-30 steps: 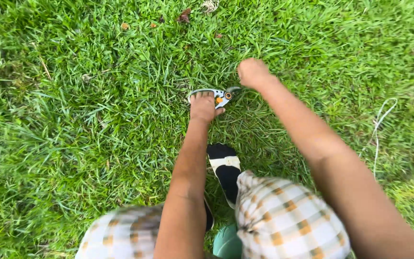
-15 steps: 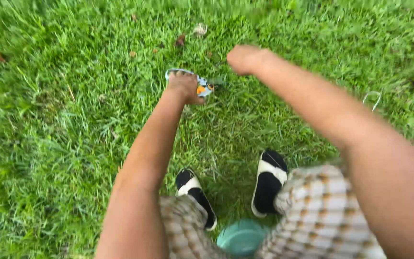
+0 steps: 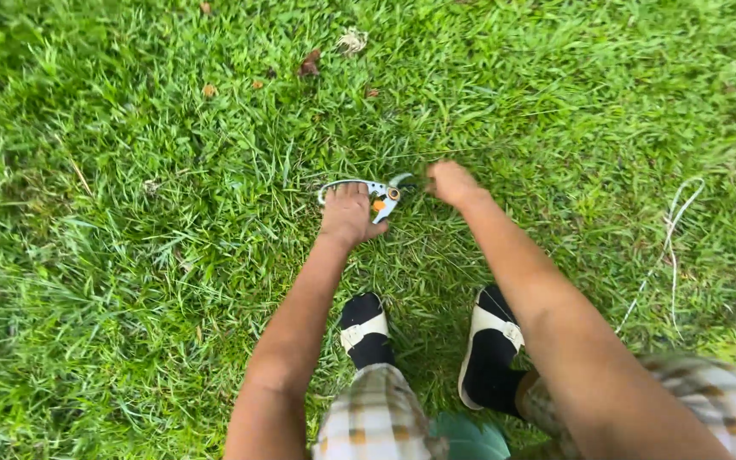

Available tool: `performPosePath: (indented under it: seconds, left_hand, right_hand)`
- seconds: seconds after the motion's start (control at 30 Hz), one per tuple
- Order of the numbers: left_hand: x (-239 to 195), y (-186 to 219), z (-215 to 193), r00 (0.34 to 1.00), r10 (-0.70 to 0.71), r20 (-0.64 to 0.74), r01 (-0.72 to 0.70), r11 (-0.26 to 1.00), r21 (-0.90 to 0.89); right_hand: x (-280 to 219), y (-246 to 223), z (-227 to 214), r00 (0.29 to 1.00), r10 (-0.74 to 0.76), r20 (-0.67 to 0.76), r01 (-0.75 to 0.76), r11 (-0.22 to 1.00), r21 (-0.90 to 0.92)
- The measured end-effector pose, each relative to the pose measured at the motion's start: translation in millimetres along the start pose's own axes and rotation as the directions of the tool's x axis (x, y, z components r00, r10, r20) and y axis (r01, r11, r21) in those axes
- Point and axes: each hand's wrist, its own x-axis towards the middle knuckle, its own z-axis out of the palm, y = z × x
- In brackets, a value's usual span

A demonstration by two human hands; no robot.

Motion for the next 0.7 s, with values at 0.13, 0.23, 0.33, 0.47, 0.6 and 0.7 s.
performPosePath:
  seconds: [0.13,0.23,0.33,0.47,0.6,0.7]
  left_hand:
    - [11.7,9.4,41.3,0.989,0.013,-0.149,-0.018,0.999,-0.035]
    - [14.7,14.7,42.5,0.989,-0.094,-0.117,0.080,0.990,-0.115]
    - [14.5,14.5,51.0,0.991,-0.128,-0.046,0.119,0.981,-0.155]
    - [16.9,12.8,80.2,0.986,-0.128,-0.108,0.097,0.962,-0.256]
    - [16.4,14.1,94.6,0.970,-0.149,-0.194,0.077,0.939,-0.335]
    - [13.7,14.3,97.8,0.972,-0.169,-0.161,0.097,0.921,-0.377]
  right_hand:
    - [-2.0,-1.7,-6.7,0.993,-0.069,-0.097,0.062,0.995,-0.079]
    - [-12.8,-10.2,-17.1,0.966,-0.190,-0.177,0.173,0.979,-0.104]
    - [-26.9,-18.0,-18.4,0.952,-0.222,-0.210,0.208,0.974,-0.089]
    - [-22.3,-4.5,-3.1,0.914,-0.282,-0.291,0.275,0.959,-0.064]
    - [-35.5,-20.0,-12.2,0.883,-0.320,-0.343,0.345,0.939,0.012]
    - [-41.7,-36.5,-16.8,0.943,-0.227,-0.245,0.258,0.961,0.101]
